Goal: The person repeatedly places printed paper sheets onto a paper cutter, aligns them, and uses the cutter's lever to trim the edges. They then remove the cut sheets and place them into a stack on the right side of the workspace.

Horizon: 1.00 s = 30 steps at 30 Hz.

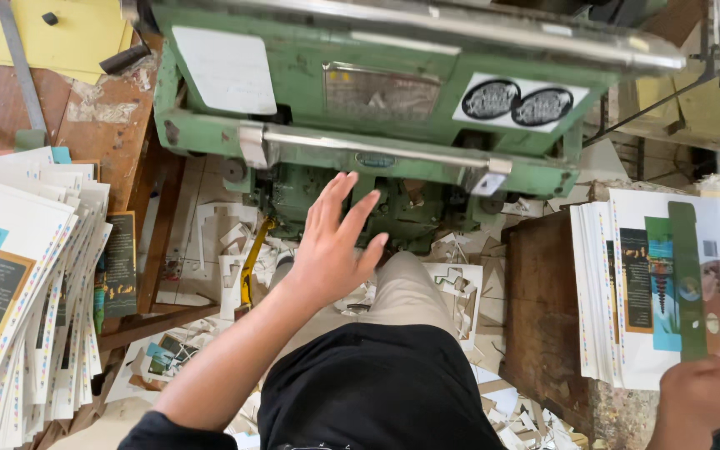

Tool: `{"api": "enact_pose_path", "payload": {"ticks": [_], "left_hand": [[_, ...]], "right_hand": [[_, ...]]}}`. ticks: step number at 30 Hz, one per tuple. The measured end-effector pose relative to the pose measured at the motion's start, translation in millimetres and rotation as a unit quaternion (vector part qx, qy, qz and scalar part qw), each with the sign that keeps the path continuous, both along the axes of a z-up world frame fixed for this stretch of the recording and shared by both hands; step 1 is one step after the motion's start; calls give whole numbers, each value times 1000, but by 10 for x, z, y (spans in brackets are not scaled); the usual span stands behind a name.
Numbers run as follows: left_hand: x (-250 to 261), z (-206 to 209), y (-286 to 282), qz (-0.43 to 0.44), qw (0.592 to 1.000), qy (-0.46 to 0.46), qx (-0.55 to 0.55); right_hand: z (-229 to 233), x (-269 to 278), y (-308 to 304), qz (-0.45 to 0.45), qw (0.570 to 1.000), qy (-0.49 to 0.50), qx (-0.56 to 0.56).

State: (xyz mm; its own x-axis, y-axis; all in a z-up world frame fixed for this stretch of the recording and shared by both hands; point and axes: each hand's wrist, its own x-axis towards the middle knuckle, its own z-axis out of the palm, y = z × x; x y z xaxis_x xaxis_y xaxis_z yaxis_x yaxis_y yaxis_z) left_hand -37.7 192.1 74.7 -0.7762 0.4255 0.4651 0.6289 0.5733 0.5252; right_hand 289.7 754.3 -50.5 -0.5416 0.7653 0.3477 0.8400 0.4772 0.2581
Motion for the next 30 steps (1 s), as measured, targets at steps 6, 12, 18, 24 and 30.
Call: {"api": "enact_pose_path", "payload": {"ticks": [6,12,18,24,30], "left_hand": [[-836,160,308,-41,994,89,54],[-835,-439,192,-33,900,-287,-327],[662,-715,-529,8,977,-78,-198],[1205,-649,-1534,136,970,-17,-198],[929,-311,-2909,336,893,175,-245]], "right_hand": [[733,-1023,-614,415,880,229,8],[614,-2252,-1717,611,757,193,-129],[102,-3158,-2161,701,688,145,-120],[345,-3743,-2200,656,694,-89,-282],[1514,-3600,-2513,457,778,-38,-430]]}}
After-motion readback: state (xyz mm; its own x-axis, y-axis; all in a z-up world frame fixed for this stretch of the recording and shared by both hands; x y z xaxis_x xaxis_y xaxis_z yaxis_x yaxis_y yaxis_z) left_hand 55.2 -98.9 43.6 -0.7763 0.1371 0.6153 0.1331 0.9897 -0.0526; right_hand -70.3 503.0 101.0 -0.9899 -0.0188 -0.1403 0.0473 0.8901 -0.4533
